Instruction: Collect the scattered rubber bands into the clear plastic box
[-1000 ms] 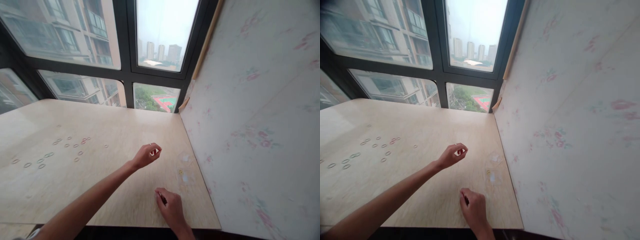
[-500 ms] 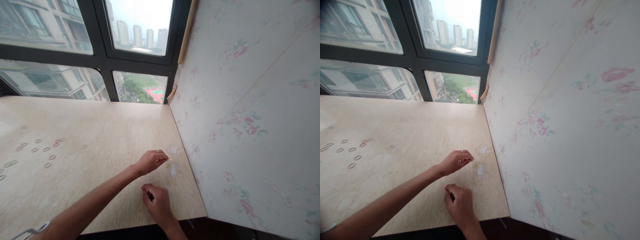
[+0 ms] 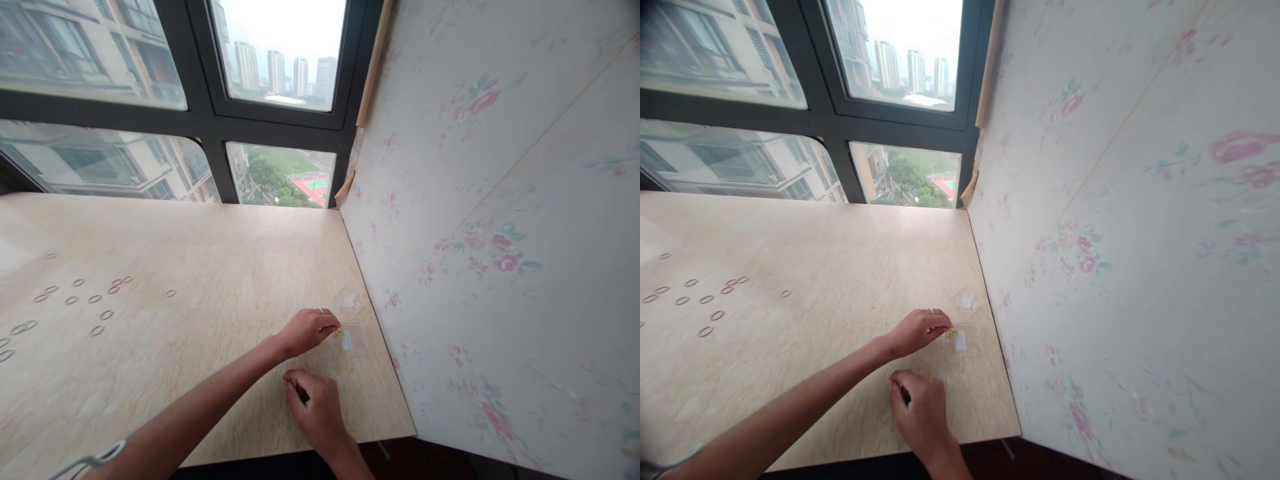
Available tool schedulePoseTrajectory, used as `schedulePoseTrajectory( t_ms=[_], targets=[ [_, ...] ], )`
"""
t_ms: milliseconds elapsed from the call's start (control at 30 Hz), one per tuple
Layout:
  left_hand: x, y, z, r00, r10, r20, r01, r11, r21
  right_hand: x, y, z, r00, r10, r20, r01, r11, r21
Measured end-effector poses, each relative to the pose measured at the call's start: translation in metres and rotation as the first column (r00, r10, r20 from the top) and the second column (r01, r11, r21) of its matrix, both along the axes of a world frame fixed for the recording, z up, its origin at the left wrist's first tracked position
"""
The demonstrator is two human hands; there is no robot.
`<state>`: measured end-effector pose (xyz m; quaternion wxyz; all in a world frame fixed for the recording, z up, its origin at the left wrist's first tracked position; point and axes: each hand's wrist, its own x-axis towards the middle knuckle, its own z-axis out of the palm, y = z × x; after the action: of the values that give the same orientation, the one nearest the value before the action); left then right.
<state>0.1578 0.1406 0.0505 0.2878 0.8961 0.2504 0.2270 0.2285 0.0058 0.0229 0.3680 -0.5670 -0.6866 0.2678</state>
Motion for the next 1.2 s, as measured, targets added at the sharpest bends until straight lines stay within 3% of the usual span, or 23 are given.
schedulePoseTrajectory(
  t_ms=[167, 333, 467, 600, 767, 833, 967, 1067, 1200],
  targets=[
    [-0.023, -0.008, 0.001, 0.986, 0.133, 0.097, -0.125, 0.988, -0.092, 0.000, -0.001, -0.003, 1.000, -0.005, 0.008, 0.005, 1.000, -0.004],
    [-0.069, -0.035, -0.009, 0.936, 0.315, 0.156, -0.287, 0.941, -0.179, 0.000, -0.002, -0.003, 1.000, 0.007, 0.028, -0.007, 1.000, 0.015],
    [-0.116, -0.066, -0.012, 0.939, 0.332, 0.089, -0.310, 0.930, -0.195, 0.001, -0.003, -0.005, 0.999, 0.020, 0.049, -0.022, 0.999, 0.040],
    [-0.162, -0.094, -0.003, 0.929, 0.368, 0.046, -0.353, 0.914, -0.200, 0.004, -0.004, -0.008, 0.999, 0.027, 0.024, -0.028, 0.999, 0.034],
    [-0.211, -0.122, 0.000, 0.902, 0.431, 0.035, -0.418, 0.890, -0.185, -0.003, -0.002, -0.007, 0.997, -0.060, -0.040, 0.057, 0.996, -0.071],
    [-0.227, -0.132, -0.007, 0.877, 0.477, 0.051, -0.460, 0.866, -0.197, -0.013, 0.001, -0.004, 0.995, -0.078, -0.061, 0.071, 0.992, -0.109],
    [-0.244, -0.144, -0.024, 0.832, 0.539, 0.133, -0.497, 0.829, -0.256, -0.041, 0.016, 0.004, 0.997, 0.006, -0.081, -0.012, 0.997, -0.077],
    [-0.243, -0.148, -0.032, 0.824, 0.538, 0.177, -0.497, 0.837, -0.229, -0.070, 0.038, 0.018, 0.987, 0.134, -0.090, -0.136, 0.990, -0.024],
    [-0.239, -0.148, -0.040, 0.814, 0.547, 0.198, -0.535, 0.837, -0.111, -0.125, 0.072, 0.043, 0.936, 0.340, -0.091, -0.338, 0.940, 0.037]
  ],
)
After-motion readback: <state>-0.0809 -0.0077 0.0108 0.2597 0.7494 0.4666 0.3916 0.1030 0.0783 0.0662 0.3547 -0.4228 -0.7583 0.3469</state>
